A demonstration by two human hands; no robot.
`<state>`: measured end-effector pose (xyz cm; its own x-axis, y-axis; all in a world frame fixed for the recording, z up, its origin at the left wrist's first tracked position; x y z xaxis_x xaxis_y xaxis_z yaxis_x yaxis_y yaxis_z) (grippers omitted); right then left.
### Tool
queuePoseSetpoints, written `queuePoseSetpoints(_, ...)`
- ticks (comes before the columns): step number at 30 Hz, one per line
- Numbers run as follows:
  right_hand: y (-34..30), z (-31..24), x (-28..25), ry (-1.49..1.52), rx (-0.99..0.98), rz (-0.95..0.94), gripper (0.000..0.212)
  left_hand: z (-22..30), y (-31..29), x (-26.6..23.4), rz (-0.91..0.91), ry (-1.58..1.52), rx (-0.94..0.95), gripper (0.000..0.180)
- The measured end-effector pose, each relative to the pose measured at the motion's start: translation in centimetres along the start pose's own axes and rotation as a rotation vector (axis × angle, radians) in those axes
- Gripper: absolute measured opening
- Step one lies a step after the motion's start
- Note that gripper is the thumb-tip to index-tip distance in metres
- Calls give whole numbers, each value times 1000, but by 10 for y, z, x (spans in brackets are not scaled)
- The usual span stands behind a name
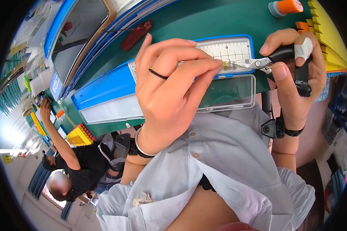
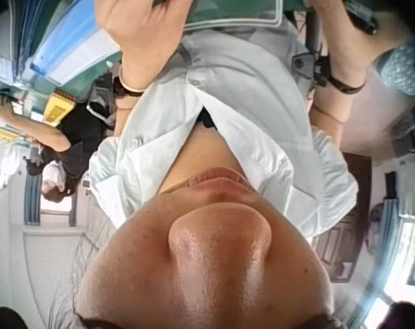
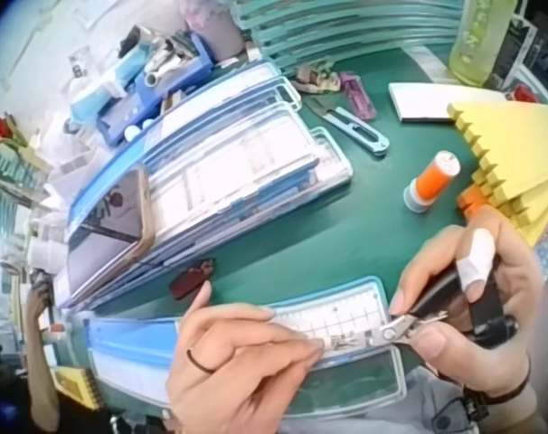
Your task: The worker is measuring and cutting small electronic or mechanical components using micro-nippers and a precise ruler at a workstation.
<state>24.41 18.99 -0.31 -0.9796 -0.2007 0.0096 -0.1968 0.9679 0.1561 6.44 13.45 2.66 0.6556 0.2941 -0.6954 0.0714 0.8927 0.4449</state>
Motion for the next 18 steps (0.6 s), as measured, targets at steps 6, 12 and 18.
queuePoseSetpoints(6,3,-3,4,-35,-40,-20,36,-1,-1,1,-2,-21,-2,20)
queuePoseSetpoints(12,7,-8,6,-79,-113,-37,36,-3,-3,0,-3,-38,26,26)
queuePoseSetpoints(18,12,-15,9,-210,-171,-90,33,1,-11,10,-338,11,-16,68)
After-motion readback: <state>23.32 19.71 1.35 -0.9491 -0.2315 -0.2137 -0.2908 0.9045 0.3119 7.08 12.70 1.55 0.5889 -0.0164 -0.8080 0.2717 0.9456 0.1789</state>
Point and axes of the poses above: each hand's wrist, its own y-axis towards the middle knuckle, its own x-axis out of the palm, z = x × y, the point moved 10 cm from there along y, towards the middle knuckle, and after that the axes turned 4 degrees about z, right-handed, at the moved point
